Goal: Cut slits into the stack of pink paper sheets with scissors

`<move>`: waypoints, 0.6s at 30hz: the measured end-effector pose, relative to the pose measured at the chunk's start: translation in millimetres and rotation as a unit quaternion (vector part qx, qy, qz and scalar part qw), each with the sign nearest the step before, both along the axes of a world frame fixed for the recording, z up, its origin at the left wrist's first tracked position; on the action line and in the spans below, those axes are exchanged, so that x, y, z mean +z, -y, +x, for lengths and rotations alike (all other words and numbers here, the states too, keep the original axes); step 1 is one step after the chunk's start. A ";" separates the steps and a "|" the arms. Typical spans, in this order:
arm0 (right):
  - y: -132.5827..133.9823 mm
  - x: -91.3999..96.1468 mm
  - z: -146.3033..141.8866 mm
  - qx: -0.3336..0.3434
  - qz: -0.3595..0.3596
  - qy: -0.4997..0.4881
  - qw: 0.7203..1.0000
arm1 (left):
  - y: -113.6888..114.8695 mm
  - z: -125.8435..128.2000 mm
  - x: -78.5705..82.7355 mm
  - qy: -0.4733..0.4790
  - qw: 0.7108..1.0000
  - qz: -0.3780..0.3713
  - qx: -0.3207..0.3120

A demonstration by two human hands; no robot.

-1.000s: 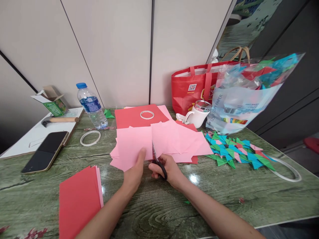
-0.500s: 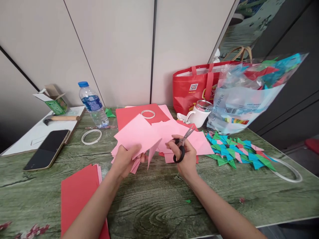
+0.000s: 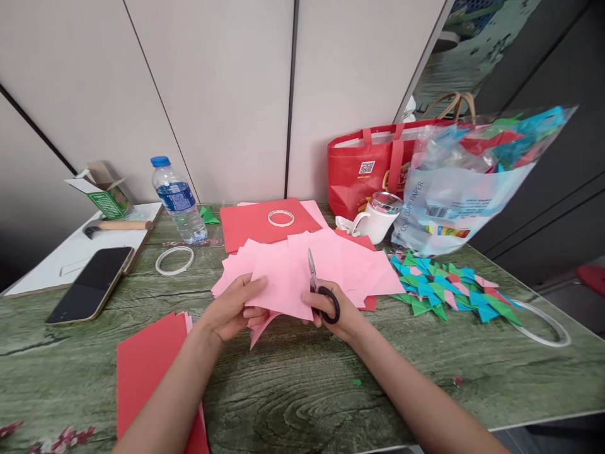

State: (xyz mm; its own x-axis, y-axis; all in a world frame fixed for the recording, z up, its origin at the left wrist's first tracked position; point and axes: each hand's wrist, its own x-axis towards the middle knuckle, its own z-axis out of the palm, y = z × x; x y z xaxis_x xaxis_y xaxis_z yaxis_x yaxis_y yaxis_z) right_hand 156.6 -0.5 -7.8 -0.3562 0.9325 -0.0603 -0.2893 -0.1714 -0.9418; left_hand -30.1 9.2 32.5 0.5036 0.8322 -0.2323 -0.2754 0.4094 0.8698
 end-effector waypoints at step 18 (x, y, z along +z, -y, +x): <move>-2.5 -5.4 -12.5 -0.252 -0.044 -0.102 0.961 | 18.4 47.8 -34.2 -0.182 0.931 0.117 0.292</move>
